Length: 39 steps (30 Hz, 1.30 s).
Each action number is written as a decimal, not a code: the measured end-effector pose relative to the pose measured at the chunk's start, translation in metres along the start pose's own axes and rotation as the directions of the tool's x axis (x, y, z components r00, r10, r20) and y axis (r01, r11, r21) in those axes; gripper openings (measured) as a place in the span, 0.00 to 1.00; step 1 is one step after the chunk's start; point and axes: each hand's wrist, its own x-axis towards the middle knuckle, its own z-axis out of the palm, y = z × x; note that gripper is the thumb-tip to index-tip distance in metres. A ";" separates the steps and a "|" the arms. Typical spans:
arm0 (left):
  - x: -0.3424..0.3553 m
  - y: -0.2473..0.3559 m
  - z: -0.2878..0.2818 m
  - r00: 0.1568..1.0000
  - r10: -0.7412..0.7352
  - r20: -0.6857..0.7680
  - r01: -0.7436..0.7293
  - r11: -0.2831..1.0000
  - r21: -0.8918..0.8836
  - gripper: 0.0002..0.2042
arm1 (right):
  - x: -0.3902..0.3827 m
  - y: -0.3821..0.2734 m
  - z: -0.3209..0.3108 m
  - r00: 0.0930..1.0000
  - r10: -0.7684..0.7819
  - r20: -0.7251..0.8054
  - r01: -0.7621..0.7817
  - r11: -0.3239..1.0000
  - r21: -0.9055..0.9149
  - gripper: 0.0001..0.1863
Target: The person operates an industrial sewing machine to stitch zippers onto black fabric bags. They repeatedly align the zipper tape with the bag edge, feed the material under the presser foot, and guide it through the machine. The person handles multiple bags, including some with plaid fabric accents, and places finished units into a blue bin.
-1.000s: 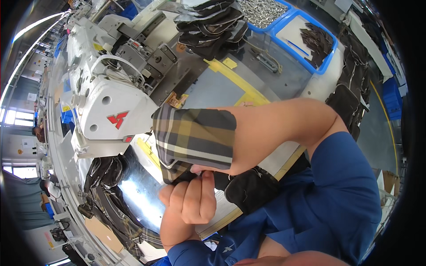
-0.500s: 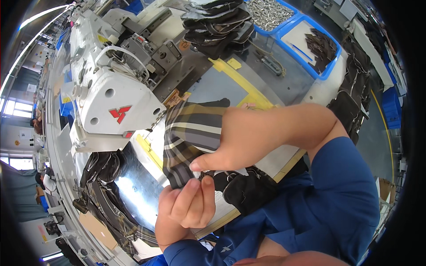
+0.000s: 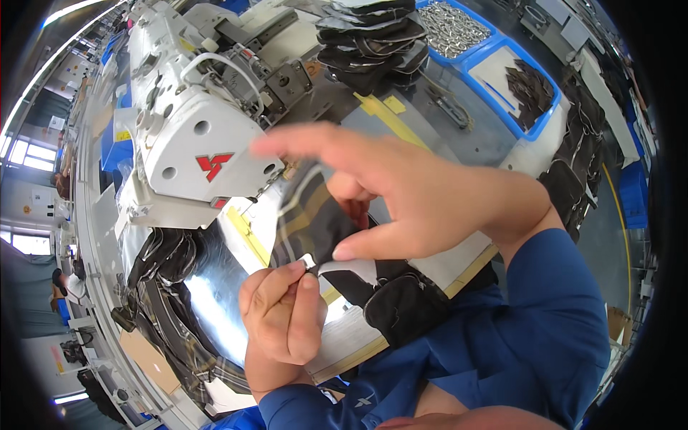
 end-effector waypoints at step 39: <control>0.015 -0.001 -0.032 0.885 -0.433 -0.169 0.300 0.810 -0.504 0.13 | 0.007 0.026 0.015 0.560 -0.809 0.177 0.741 0.393 -0.545 0.08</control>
